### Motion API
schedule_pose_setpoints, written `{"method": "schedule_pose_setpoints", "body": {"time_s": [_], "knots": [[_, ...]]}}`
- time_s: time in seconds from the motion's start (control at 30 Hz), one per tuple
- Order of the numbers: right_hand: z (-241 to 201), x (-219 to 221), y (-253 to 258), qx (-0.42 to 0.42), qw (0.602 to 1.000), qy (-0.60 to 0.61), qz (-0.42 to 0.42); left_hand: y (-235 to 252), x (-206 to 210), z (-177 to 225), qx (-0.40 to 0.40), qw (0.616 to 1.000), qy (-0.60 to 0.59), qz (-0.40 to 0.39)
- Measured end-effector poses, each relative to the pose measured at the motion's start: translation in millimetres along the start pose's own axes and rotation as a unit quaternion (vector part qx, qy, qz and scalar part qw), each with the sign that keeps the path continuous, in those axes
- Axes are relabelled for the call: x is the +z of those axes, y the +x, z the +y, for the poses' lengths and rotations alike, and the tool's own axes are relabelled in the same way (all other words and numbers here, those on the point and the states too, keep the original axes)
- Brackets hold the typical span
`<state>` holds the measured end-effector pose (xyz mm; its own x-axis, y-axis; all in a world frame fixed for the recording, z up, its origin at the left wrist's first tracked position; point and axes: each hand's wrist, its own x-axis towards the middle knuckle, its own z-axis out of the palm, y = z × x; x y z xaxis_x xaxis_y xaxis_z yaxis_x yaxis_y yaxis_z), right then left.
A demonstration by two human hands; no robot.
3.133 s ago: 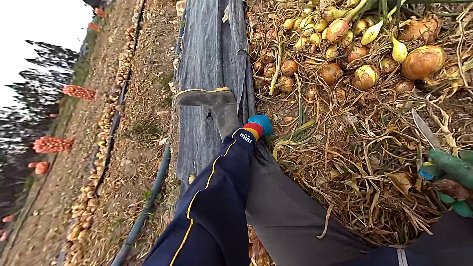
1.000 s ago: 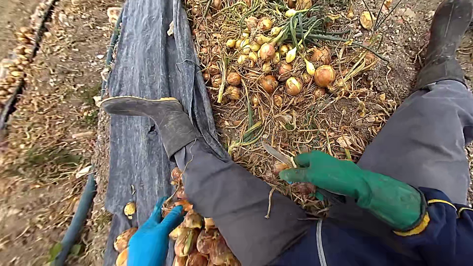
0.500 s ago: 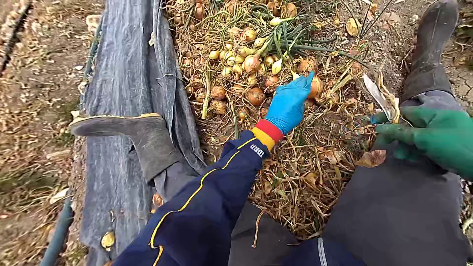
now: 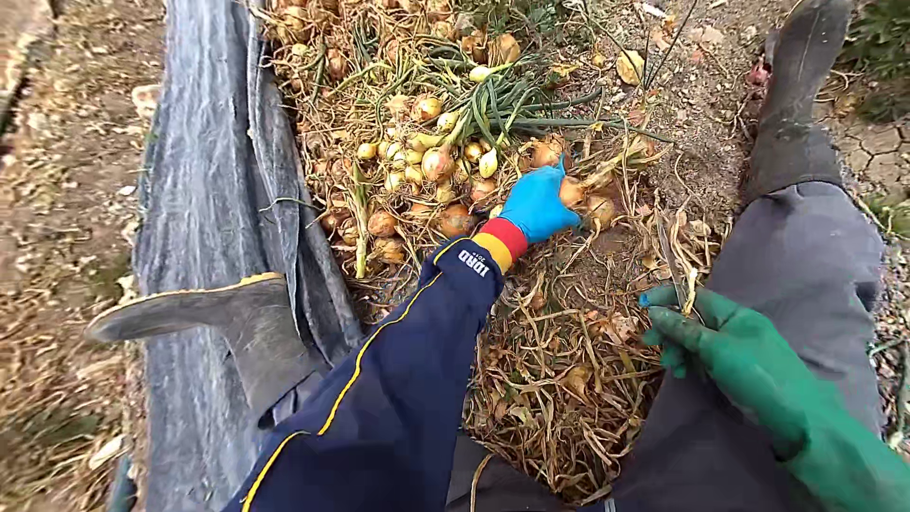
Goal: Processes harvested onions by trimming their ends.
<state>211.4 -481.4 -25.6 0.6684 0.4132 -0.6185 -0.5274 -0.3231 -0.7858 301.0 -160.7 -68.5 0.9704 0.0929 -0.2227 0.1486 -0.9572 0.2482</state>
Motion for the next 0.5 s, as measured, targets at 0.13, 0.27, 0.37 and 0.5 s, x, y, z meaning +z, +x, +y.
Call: {"method": "schedule_pose_setpoints", "body": {"time_s": [0.13,0.27,0.37,0.5], "knots": [[-4.1,45.4,-7.4,0.068,0.994,-0.082,-0.006,-109.0,-28.1,11.3,-0.117,0.985,-0.124,-0.008],[6.2,84.9,-5.2,0.066,0.973,-0.208,-0.075,-208.5,-24.8,25.1,-0.152,0.983,-0.075,-0.071],[15.4,109.8,-0.1,0.024,0.949,-0.301,-0.090,-257.3,-10.0,42.2,-0.151,0.983,-0.069,-0.075],[23.4,124.0,0.3,-0.022,0.915,-0.391,-0.099,-288.4,2.0,45.1,-0.169,0.972,-0.133,-0.098]]}}
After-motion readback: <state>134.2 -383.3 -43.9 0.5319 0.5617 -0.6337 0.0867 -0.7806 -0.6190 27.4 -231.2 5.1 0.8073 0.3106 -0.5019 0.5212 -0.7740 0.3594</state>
